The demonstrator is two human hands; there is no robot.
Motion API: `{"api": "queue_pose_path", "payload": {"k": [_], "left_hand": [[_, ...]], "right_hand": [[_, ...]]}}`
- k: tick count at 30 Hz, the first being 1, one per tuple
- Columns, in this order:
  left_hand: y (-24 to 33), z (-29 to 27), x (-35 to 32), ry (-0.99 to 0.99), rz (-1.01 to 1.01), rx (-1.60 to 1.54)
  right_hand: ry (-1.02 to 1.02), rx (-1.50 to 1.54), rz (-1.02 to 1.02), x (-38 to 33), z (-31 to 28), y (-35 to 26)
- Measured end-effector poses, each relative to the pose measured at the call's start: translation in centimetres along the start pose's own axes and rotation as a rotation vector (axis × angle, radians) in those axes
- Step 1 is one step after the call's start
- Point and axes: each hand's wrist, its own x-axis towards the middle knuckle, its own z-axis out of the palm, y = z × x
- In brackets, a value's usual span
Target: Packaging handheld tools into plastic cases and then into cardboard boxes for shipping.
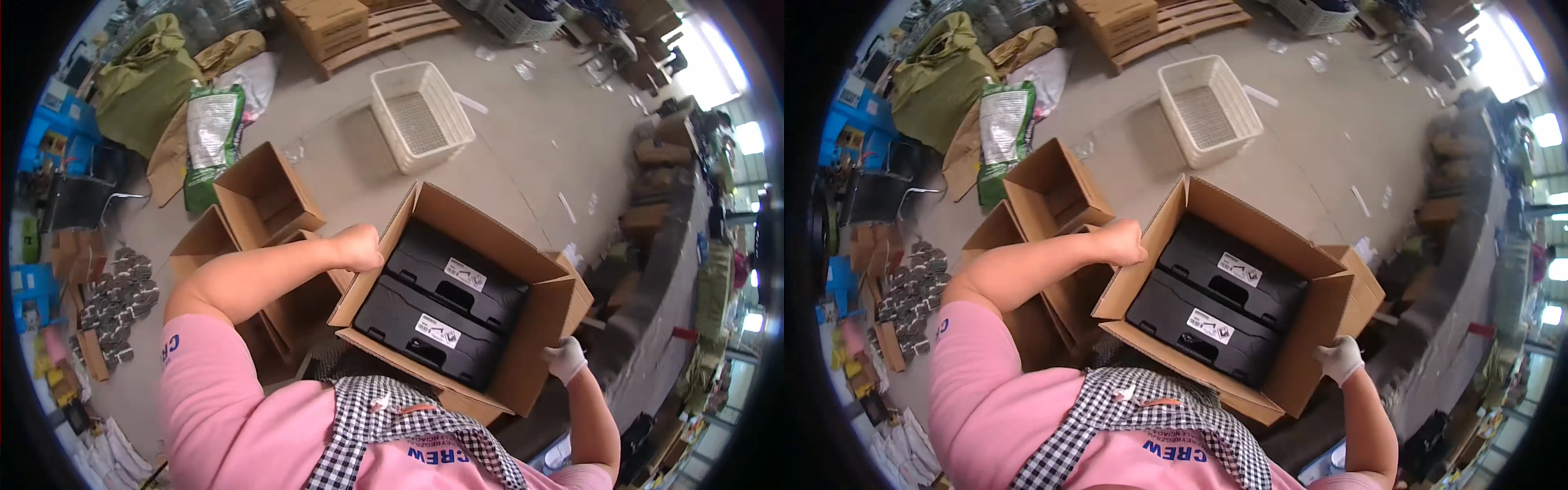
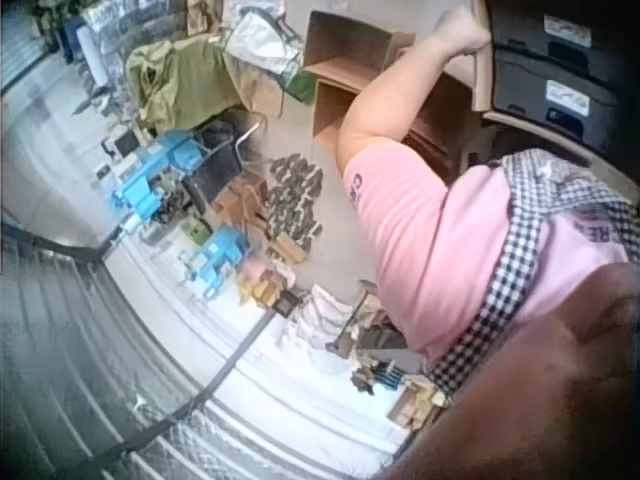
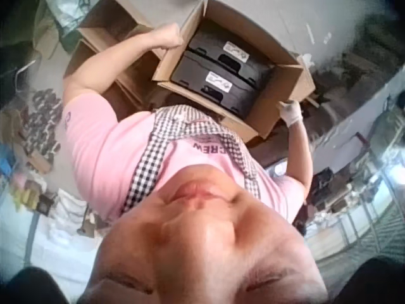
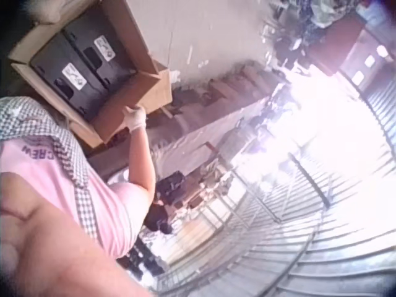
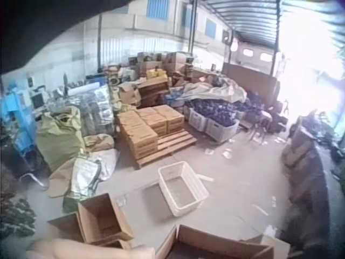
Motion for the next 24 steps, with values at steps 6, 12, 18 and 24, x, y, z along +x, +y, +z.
{"api": "queue_pose_path", "payload": {"k": [6, 12, 18, 24], "left_hand": [[-12.9, -3.1, 11.0, 0.243, 0.036, 0.089], [-25.0, -5.0, 29.3, 0.359, -0.064, 0.299], [-29.5, -2.6, 40.4, 0.493, -0.291, 0.364], [-29.3, 12.6, 32.8, 0.660, -0.055, -0.040]], "right_hand": [[0.120, -0.538, -0.299, 14.4, 14.5, -8.5], [0.286, -0.620, -0.374, 35.8, 27.1, -6.0], [0.246, -0.557, -0.329, 51.7, 36.8, -3.1], [-0.119, -0.171, -0.053, 50.1, 43.4, -7.1]]}}
